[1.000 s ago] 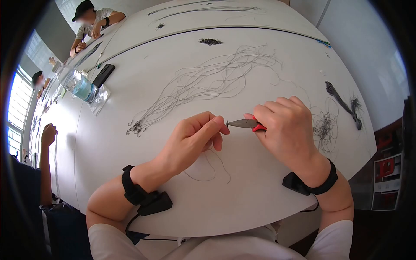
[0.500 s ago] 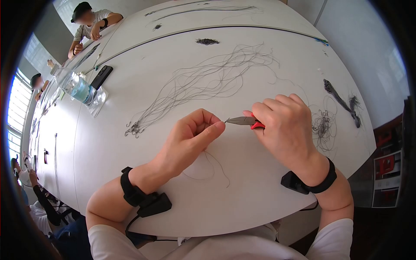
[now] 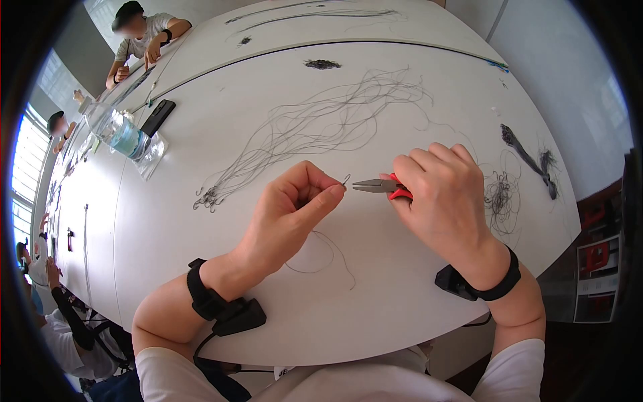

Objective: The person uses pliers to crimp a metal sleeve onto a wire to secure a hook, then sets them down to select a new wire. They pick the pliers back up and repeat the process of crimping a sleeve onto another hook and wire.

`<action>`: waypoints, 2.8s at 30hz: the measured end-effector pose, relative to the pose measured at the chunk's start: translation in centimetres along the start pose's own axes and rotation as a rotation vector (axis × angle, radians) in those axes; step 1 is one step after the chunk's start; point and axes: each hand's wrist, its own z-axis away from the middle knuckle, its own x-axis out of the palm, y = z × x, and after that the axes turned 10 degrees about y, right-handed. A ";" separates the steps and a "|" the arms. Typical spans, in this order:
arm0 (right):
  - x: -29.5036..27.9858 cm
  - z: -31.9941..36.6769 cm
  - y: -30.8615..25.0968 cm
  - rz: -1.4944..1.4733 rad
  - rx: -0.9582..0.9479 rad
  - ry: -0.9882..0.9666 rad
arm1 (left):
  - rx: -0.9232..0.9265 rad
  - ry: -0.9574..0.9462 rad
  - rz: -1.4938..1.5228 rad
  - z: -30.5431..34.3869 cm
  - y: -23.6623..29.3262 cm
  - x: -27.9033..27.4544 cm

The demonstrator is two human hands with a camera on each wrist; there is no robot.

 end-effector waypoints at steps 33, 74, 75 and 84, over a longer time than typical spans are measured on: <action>0.1 0.1 -0.6 0.009 -0.034 0.031 | 0.083 -0.025 -0.167 0.1 -0.4 -0.1; 0.0 0.0 0.2 -0.017 -0.012 0.016 | 0.063 -0.041 -0.214 -0.1 0.8 -0.4; 0.0 0.0 0.1 -0.018 -0.012 0.013 | 0.029 -0.039 -0.234 -0.1 1.0 -0.4; 0.6 0.1 0.0 -0.019 0.020 -0.034 | -0.132 -0.067 -0.053 -0.1 0.2 -0.3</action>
